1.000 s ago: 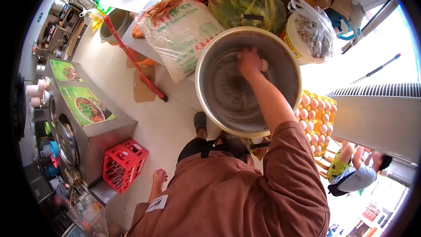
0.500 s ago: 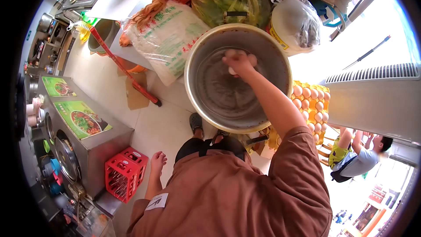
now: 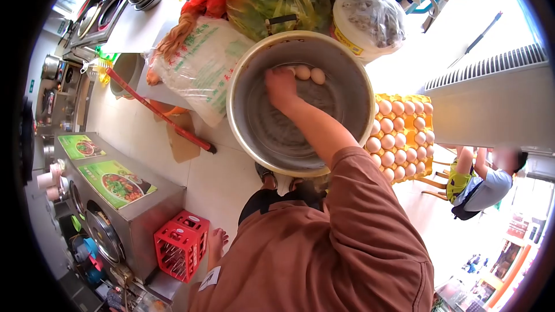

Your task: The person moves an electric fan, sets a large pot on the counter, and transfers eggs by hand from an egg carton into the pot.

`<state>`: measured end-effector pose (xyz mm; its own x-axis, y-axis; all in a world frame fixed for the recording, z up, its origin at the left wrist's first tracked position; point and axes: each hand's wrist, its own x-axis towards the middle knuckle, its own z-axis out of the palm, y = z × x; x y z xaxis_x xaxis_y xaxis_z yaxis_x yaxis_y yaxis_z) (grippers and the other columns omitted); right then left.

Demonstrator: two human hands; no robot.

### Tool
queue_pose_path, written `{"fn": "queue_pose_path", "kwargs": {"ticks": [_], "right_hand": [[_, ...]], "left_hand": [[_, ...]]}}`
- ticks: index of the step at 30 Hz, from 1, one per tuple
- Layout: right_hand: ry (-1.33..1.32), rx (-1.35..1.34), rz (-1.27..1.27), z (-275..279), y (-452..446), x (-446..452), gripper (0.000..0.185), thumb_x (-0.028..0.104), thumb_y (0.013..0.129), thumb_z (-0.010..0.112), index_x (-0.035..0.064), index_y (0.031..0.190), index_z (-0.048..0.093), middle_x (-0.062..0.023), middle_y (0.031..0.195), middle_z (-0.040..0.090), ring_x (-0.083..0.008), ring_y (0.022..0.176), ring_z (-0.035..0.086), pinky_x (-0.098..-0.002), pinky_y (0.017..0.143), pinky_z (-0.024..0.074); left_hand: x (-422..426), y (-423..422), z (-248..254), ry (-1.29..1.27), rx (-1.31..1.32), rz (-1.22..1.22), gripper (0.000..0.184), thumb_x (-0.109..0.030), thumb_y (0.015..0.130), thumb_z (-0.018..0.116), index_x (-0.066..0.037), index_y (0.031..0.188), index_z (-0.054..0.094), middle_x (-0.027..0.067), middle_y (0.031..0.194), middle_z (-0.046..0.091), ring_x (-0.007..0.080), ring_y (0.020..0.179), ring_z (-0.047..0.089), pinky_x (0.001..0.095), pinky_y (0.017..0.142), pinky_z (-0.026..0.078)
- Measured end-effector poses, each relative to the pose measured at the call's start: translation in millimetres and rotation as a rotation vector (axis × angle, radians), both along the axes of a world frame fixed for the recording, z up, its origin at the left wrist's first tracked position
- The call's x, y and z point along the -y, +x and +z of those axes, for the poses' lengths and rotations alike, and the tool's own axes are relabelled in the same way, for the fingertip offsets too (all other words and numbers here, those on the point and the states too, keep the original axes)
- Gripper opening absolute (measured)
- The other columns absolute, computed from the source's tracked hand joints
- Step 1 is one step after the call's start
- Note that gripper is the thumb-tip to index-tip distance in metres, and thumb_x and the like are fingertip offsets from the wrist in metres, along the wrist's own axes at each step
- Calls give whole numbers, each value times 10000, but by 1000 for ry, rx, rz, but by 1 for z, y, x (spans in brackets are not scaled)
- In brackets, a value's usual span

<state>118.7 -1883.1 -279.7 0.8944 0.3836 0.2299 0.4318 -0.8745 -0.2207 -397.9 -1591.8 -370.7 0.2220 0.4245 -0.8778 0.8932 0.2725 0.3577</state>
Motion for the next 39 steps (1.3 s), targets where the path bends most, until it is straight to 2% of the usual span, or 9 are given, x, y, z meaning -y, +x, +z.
{"fn": "queue_pose_path", "kwargs": {"ticks": [9, 15, 17, 22, 25, 28, 29, 36, 39], "right_hand": [[-119, 49, -77, 3, 2, 0, 124, 146, 730, 560, 116, 816, 645, -85, 922, 569, -251, 946, 519, -418, 779, 417], [-112, -125, -109, 67, -17, 18, 153, 140, 741, 578, 100, 878, 632, -97, 954, 572, -281, 954, 539, -398, 803, 450], [71, -304, 69, 110, -36, 43, 172, 186, 775, 596, 91, 913, 633, -109, 927, 589, -295, 941, 551, -411, 794, 456], [502, -102, 84, 190, -111, 175, 201, 147, 784, 651, 63, 965, 631, -112, 868, 603, -282, 837, 588, -385, 715, 487], [704, -68, -343, 167, -163, 279, 166, -22, 815, 594, 15, 974, 624, -88, 883, 641, -181, 809, 608, -284, 718, 498], [770, 33, -838, 141, -212, 377, 176, 95, 873, 574, -1, 1012, 623, -43, 873, 640, -114, 793, 578, -246, 739, 477], [829, 30, -980, 140, -227, 396, 192, 125, 864, 563, 2, 997, 626, -77, 887, 653, -146, 806, 606, -267, 750, 478], [874, 41, -998, 109, -236, 429, 203, 148, 860, 573, -6, 982, 625, -81, 889, 655, -148, 797, 609, -266, 737, 480], [729, 33, -795, 107, -206, 417, 187, 140, 834, 591, 1, 955, 624, -114, 914, 637, -249, 831, 611, -305, 761, 474]], "left_hand": [[7, 21, 10, -65, 72, -85, 282, -188, 886, 517, -29, 1118, 524, 63, 873, 591, 152, 691, 572, 286, 577, 464], [-7, 46, 0, -104, 134, -239, 254, -178, 882, 516, -34, 1091, 528, 51, 845, 585, 136, 654, 554, 266, 532, 443], [-9, 59, 0, -115, 134, -277, 246, -176, 882, 517, -35, 1083, 527, 47, 836, 584, 134, 641, 551, 260, 513, 436], [-8, 97, -13, -81, 138, -303, 213, -159, 891, 511, -39, 1067, 532, 43, 803, 579, 123, 592, 546, 247, 467, 420], [16, 129, 8, -70, 160, -353, 211, -164, 890, 526, -36, 1058, 540, 47, 801, 581, 128, 603, 555, 250, 474, 426], [28, 147, 12, -50, 176, -430, 216, -168, 888, 536, -36, 1058, 543, 44, 805, 584, 132, 610, 561, 252, 480, 431], [31, 152, 13, -51, 172, -460, 216, -168, 886, 539, -36, 1058, 544, 42, 806, 585, 133, 613, 564, 253, 483, 433], [53, 175, 34, 0, 162, -570, 205, -161, 880, 549, -34, 1041, 562, 35, 794, 584, 122, 624, 568, 245, 491, 431], [58, 174, 39, 31, 168, -574, 211, -157, 877, 556, -26, 1042, 567, 37, 794, 589, 119, 632, 573, 238, 495, 433]]}}
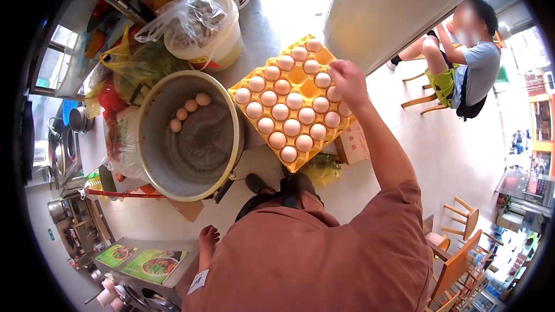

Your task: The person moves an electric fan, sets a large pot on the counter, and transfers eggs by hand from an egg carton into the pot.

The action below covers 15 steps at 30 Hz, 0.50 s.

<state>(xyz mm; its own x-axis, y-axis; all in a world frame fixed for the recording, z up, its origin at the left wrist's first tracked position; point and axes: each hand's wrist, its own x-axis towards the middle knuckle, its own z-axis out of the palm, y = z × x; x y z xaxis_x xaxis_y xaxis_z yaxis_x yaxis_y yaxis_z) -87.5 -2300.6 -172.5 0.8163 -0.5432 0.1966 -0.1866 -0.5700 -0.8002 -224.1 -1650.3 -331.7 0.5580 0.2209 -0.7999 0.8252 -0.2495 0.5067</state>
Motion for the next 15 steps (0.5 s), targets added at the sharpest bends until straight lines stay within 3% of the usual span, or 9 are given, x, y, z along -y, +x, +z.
{"fn": "queue_pose_path", "kwargs": {"ticks": [3, 4, 5, 7, 9, 12, 15], "right_hand": [[-185, 23, 142, 5, 33, -8, 175, 122, 814, 599, 12, 947, 624, -120, 972, 623, -282, 885, 590, -335, 774, 470], [-404, 2, 166, 10, 44, -12, 170, 71, 814, 573, 22, 969, 625, -107, 1001, 619, -271, 936, 576, -339, 802, 471], [-398, 9, 177, 7, 56, -10, 170, 71, 814, 573, 22, 969, 625, -107, 1001, 619, -271, 936, 576, -339, 802, 471], [-702, 20, 325, 1, 79, -6, 217, 19, 786, 535, 55, 974, 637, -89, 1028, 623, -269, 1010, 545, -369, 863, 445], [-742, -54, 413, 16, 93, -7, 252, 7, 773, 512, 79, 976, 642, -69, 1029, 630, -256, 1050, 533, -361, 900, 431], [-890, -521, 707, 31, 116, -1, 250, 115, 821, 494, 95, 1035, 621, -41, 1081, 620, -248, 1095, 517, -347, 933, 416], [-832, -508, 649, 35, 118, -4, 284, 157, 855, 471, 105, 1103, 598, -67, 1105, 610, -250, 1117, 506, -350, 948, 406]], "left_hand": [[3, -8, 6, -2, 40, 52, 223, -149, 872, 560, -16, 1051, 563, 40, 800, 593, 119, 634, 576, 234, 498, 437], [2, -12, 6, 7, 33, 45, 227, -143, 870, 561, -8, 1053, 561, 41, 802, 594, 119, 627, 574, 235, 493, 436], [2, -17, 6, 16, 25, 38, 231, -137, 868, 562, 0, 1054, 559, 43, 805, 595, 118, 619, 571, 235, 488, 435], [12, -28, 16, 60, 40, 18, 232, -133, 868, 559, 7, 1053, 557, 48, 803, 594, 118, 615, 570, 233, 481, 433], [18, -37, 25, 100, 55, -2, 233, -129, 868, 556, 14, 1051, 556, 53, 801, 594, 117, 611, 569, 232, 474, 430], [18, -54, 31, 80, 46, -59, 247, -122, 866, 551, 34, 1058, 547, 62, 790, 587, 112, 594, 556, 233, 463, 423], [18, -70, 29, 31, 30, 49, 273, -115, 862, 551, 51, 1078, 534, 65, 777, 576, 111, 577, 539, 239, 462, 418]]}}
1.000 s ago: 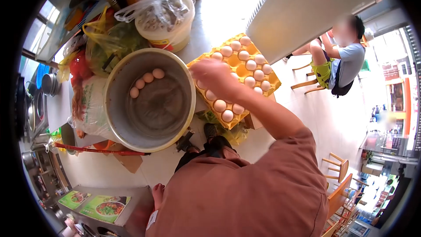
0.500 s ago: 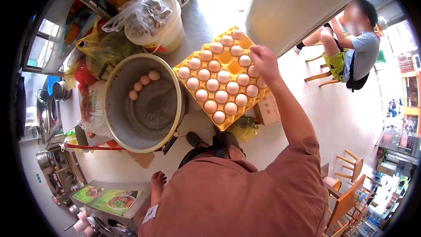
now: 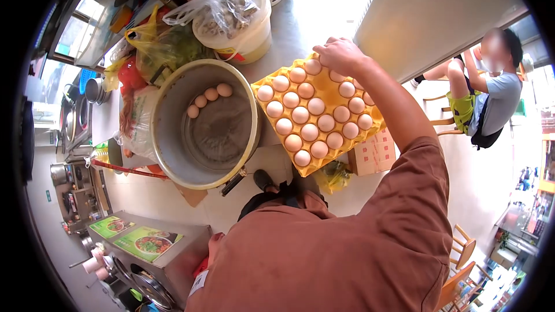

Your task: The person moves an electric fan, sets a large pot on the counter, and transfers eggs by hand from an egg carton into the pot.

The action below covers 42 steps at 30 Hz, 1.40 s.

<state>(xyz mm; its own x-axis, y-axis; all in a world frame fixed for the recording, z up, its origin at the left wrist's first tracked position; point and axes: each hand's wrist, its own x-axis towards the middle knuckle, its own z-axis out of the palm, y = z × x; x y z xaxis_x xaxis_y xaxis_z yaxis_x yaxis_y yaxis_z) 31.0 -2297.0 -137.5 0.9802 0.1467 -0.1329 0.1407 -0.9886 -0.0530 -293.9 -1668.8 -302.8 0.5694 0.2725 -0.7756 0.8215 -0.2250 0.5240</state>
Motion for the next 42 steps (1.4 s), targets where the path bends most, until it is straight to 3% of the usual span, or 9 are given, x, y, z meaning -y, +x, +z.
{"fn": "queue_pose_path", "kwargs": {"ticks": [5, 10, 14, 16, 22, 27, 34, 37, 42], "right_hand": [[80, -116, 28, 14, -5, 12, 384, 169, 856, 559, 110, 1232, 513, -134, 1123, 586, -246, 1162, 486, -374, 971, 398], [1595, -156, -405, 27, -42, 23, 386, 135, 873, 524, 33, 1240, 460, -156, 1095, 552, -239, 963, 609, -336, 828, 529], [1935, -367, -385, 16, -53, 26, 351, 155, 895, 488, 27, 1220, 453, -165, 1054, 550, -248, 892, 629, -331, 743, 567], [1925, -373, -435, 12, -50, 19, 321, 168, 901, 480, 20, 1187, 476, -139, 1033, 561, -226, 858, 628, -315, 710, 558], [149, 229, -28, -17, -30, -13, 378, 120, 823, 557, 99, 1198, 517, -134, 1097, 574, -251, 831, 621, -327, 712, 499], [-250, -34, 6, -8, -8, -51, 217, 127, 773, 590, 72, 981, 572, -85, 951, 584, -232, 831, 636, -332, 683, 500], [61, 19, -10, 10, -14, -30, 259, 136, 768, 621, 58, 1013, 589, -102, 961, 594, -215, 864, 617, -311, 688, 504], [1255, -292, -401, 30, -27, -28, 536, 219, 798, 697, 35, 1250, 476, -78, 997, 552, -134, 843, 578, -244, 746, 498], [1504, -391, -257, 62, -33, -82, 561, 203, 781, 719, 39, 1247, 453, -78, 1018, 546, -126, 806, 576, -255, 724, 500]], "left_hand": [[4, -15, -6, 41, 16, 55, 282, -107, 856, 554, 61, 1082, 537, 78, 807, 590, 126, 590, 551, 254, 486, 433], [18, -2, 5, 91, -13, -10, 284, -126, 860, 554, 53, 1080, 538, 68, 804, 589, 127, 600, 559, 250, 481, 429], [12, 10, -8, 37, -43, -40, 278, -139, 863, 556, 34, 1080, 538, 53, 795, 584, 123, 610, 561, 237, 482, 424], [7, 16, -16, 39, -22, -51, 278, -145, 863, 559, 27, 1081, 539, 49, 801, 585, 121, 620, 562, 233, 489, 427], [-3, 31, -31, -11, 14, 1, 286, -162, 867, 565, 14, 1091, 540, 48, 835, 595, 121, 659, 575, 230, 507, 436], [0, 28, -27, 0, 20, 25, 284, -169, 872, 565, 13, 1089, 543, 54, 851, 603, 124, 664, 584, 232, 506, 441], [-7, -14, -37, 6, -34, 67, 258, -163, 866, 562, 15, 1053, 562, 56, 806, 603, 129, 631, 587, 236, 489, 445], [-1, -18, -24, 62, -59, 6, 243, -163, 861, 563, 13, 1029, 575, 62, 789, 606, 133, 619, 593, 241, 485, 455], [-23, -22, -58, 83, -79, -63, 260, -180, 847, 571, 14, 1020, 583, 70, 785, 615, 136, 621, 604, 251, 490, 471]]}}
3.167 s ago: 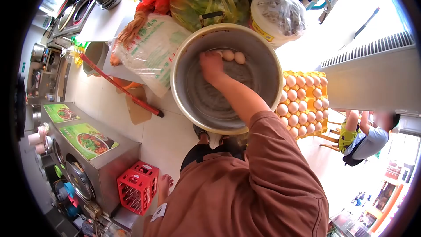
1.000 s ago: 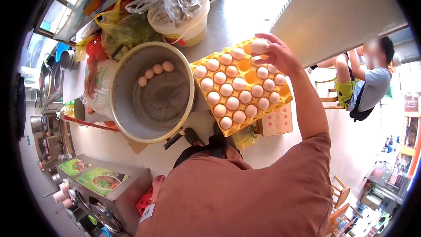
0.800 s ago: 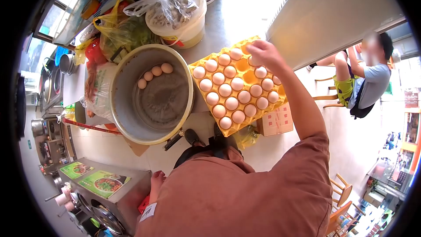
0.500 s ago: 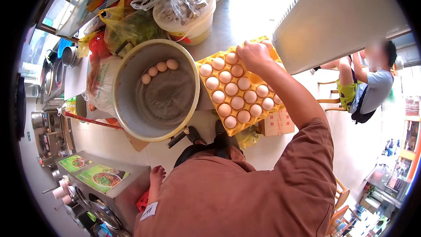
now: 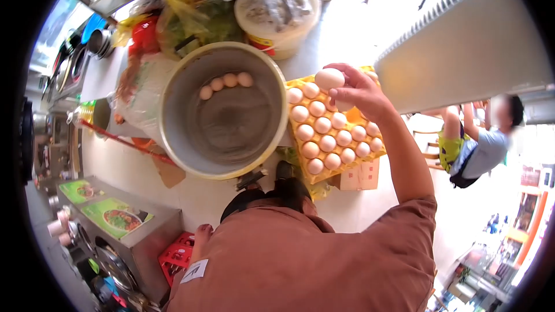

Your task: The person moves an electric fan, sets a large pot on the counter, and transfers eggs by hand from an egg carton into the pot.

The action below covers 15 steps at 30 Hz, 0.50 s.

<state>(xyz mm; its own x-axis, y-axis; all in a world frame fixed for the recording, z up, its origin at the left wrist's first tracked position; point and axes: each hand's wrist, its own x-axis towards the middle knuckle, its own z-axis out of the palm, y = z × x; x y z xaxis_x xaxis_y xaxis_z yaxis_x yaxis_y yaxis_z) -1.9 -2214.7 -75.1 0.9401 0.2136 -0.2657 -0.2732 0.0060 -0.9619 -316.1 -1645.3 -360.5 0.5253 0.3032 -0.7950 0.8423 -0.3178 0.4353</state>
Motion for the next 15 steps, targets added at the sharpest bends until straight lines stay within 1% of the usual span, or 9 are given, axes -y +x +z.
{"fn": "queue_pose_path", "kwargs": {"ticks": [3, 4, 6, 7, 8, 10, 11, 13, 15], "right_hand": [[-160, 17, 135, 5, 19, -63, 503, 173, 783, 714, 31, 1194, 461, -75, 991, 556, -117, 816, 571, -260, 710, 505], [-378, 99, 151, 2, 26, -88, 486, 136, 771, 705, 37, 1184, 468, -84, 970, 569, -133, 815, 579, -275, 706, 506], [-670, 188, 247, -9, 43, -134, 500, 133, 753, 700, 55, 1189, 469, -94, 950, 582, -159, 843, 580, -302, 719, 499], [-671, 159, 285, -12, 49, -155, 489, 186, 742, 708, 67, 1163, 491, -115, 969, 592, -204, 866, 587, -333, 741, 487], [-815, 286, 369, -27, 58, -170, 435, 289, 758, 660, 53, 1086, 499, -158, 951, 618, -304, 918, 599, -377, 784, 469], [-1009, 321, 473, -65, 78, -195, 412, 291, 757, 633, 56, 1072, 509, -165, 988, 619, -331, 955, 587, -399, 810, 463], [-1016, 322, 482, -81, 86, -202, 412, 291, 757, 633, 56, 1072, 509, -165, 988, 619, -331, 955, 587, -399, 810, 463], [-1267, 182, 545, -110, 100, -215, 421, 273, 746, 627, 64, 1097, 523, -145, 1010, 622, -310, 978, 587, -401, 825, 466], [-1300, 128, 535, -134, 109, -216, 429, 269, 741, 628, 68, 1108, 529, -142, 1018, 621, -307, 984, 585, -400, 831, 466]], "left_hand": [[-18, 9, -28, -39, 44, 91, 306, -207, 841, 582, 19, 1048, 581, 81, 799, 624, 143, 624, 606, 258, 504, 476], [-18, 14, -33, -38, 100, 104, 320, -215, 844, 583, 20, 1062, 578, 85, 808, 628, 145, 632, 608, 259, 512, 476], [-9, 35, -19, -63, 144, 122, 331, -218, 857, 578, 19, 1088, 569, 87, 836, 631, 141, 667, 610, 256, 539, 476], [-5, 44, -11, -66, 143, 137, 331, -218, 857, 578, 19, 1088, 569, 87, 836, 631, 141, 667, 610, 256, 539, 476], [0, 51, -3, -82, 178, 158, 330, -217, 863, 573, 19, 1094, 565, 86, 849, 630, 136, 683, 608, 254, 552, 475], [3, 48, 1, -106, 210, 188, 329, -215, 870, 569, 19, 1100, 562, 84, 862, 629, 132, 699, 607, 252, 564, 474], [3, 44, 1, -116, 211, 223, 323, -212, 872, 565, 16, 1102, 561, 78, 860, 625, 131, 698, 604, 250, 565, 471], [-1, 31, -4, -132, 210, 268, 317, -208, 875, 561, 12, 1103, 561, 73, 858, 621, 131, 696, 600, 248, 565, 468], [-5, 3, -14, -162, 138, 378, 299, -209, 874, 560, -7, 1093, 550, 52, 858, 602, 140, 697, 591, 258, 572, 467]]}}
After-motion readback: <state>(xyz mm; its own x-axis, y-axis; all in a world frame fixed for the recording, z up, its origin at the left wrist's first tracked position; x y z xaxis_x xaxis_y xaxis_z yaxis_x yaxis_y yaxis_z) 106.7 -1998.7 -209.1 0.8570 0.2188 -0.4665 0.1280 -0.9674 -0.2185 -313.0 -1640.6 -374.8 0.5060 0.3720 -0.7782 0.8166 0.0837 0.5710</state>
